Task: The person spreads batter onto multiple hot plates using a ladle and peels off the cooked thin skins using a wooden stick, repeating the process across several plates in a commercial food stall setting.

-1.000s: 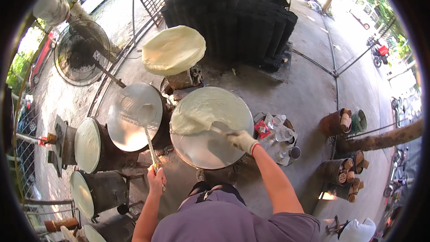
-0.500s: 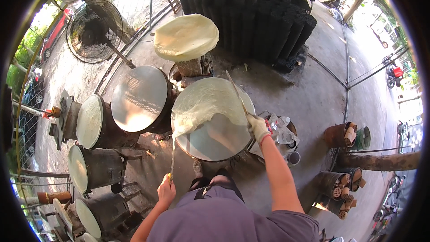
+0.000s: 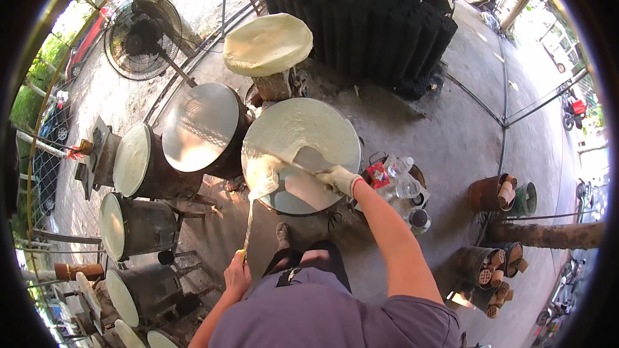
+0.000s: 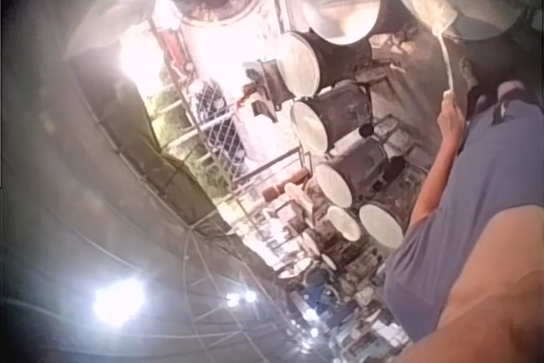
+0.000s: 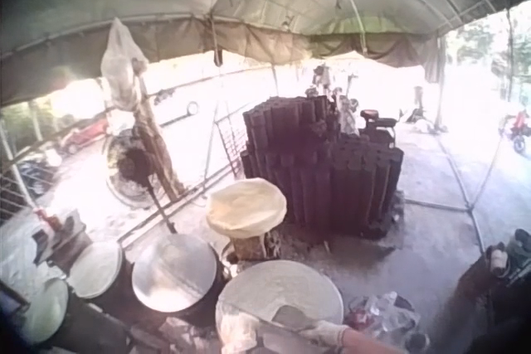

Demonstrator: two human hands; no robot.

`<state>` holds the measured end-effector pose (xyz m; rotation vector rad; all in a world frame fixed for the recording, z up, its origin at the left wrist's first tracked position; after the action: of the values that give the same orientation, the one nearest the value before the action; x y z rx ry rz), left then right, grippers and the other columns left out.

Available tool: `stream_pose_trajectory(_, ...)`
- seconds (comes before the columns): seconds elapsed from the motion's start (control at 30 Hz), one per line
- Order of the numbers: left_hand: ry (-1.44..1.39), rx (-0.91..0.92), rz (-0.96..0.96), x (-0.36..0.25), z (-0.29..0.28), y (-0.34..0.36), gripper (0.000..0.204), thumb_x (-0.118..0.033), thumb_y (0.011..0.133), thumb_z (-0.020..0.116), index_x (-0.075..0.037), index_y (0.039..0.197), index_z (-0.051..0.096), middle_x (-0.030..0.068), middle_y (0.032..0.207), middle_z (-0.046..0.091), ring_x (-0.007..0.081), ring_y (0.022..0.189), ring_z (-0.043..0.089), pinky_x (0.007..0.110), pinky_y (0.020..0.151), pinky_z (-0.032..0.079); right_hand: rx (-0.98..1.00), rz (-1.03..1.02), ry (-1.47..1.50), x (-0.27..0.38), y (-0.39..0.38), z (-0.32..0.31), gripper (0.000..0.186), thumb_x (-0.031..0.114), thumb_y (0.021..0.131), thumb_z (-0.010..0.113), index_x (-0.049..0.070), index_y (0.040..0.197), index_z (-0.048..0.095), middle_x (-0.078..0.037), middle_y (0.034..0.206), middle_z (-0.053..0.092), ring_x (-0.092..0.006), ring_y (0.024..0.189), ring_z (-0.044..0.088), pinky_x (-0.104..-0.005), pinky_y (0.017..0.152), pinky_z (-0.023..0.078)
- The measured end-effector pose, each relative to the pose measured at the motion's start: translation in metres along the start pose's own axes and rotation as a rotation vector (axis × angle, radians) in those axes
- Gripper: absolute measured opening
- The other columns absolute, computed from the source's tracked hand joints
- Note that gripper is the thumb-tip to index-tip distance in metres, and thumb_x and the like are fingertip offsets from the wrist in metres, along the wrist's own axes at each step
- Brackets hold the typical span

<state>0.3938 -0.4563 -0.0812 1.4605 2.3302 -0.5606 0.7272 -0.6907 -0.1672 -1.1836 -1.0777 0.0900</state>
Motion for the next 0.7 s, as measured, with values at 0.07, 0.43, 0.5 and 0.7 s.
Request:
stream_pose_trajectory(0.07, -0.004, 0.002, -0.004, 0.003, -0.001, -0.004, 0.033, -0.008, 0.085, 0.052, -0.008, 0.117, 0.046, 0.0199, 0.089, 0.061, 0.0414, 0.077, 0.060, 0.050, 0.065, 0.048, 0.067, -0.001, -0.016, -0.019, -0.010, 0.003, 0.038, 0.036, 0.084, 0.064, 0.018, 0.118, 0.064, 0.000, 0.063, 0.054, -0.0084, 0.042, 0.039, -0.0261, 0.038, 0.033)
stream_pose_trajectory(0.43, -0.059, 0.036, 0.171, 0.042, -0.029, 0.008, 0.026, -0.009, 0.085, 0.054, -0.008, 0.111, 0.050, 0.0186, 0.091, 0.061, 0.0414, 0.080, 0.060, 0.050, 0.067, 0.048, -0.106, -0.120, 0.283, -0.113, -0.033, 0.061, 0.030, 0.036, 0.088, 0.061, 0.023, 0.116, 0.062, 0.002, 0.063, 0.052, -0.0061, 0.039, 0.035, -0.0235, 0.036, 0.026)
stream_pose_trajectory(0.5, -0.125, 0.020, 0.246, 0.056, -0.044, 0.007, 0.026, -0.007, 0.085, 0.055, -0.005, 0.111, 0.052, 0.0193, 0.092, 0.061, 0.0406, 0.082, 0.060, 0.047, 0.067, 0.049, -0.133, -0.082, 0.564, -0.123, -0.070, 0.097, 0.027, 0.031, 0.091, 0.058, 0.024, 0.117, 0.060, 0.003, 0.060, 0.049, -0.0062, 0.038, 0.033, -0.0228, 0.036, 0.024)
stream_pose_trajectory(0.7, -0.486, -0.018, 0.361, 0.080, -0.098, 0.025, 0.030, -0.005, 0.086, 0.058, 0.001, 0.115, 0.053, 0.0155, 0.079, 0.060, 0.0265, 0.069, 0.062, 0.034, 0.062, 0.049, -0.056, -0.129, 0.914, -0.079, -0.064, 0.287, 0.021, 0.032, 0.091, 0.059, 0.018, 0.105, 0.055, 0.003, 0.063, 0.047, -0.0070, 0.045, 0.037, -0.0241, 0.040, 0.031)
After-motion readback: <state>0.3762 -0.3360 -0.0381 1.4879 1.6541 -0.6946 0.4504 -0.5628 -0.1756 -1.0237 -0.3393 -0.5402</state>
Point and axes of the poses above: each hand's wrist, its own y-axis towards the middle knuckle, its own z-axis out of the palm, x = y × z, the point moved 6 cm from there along y, towards the middle knuckle
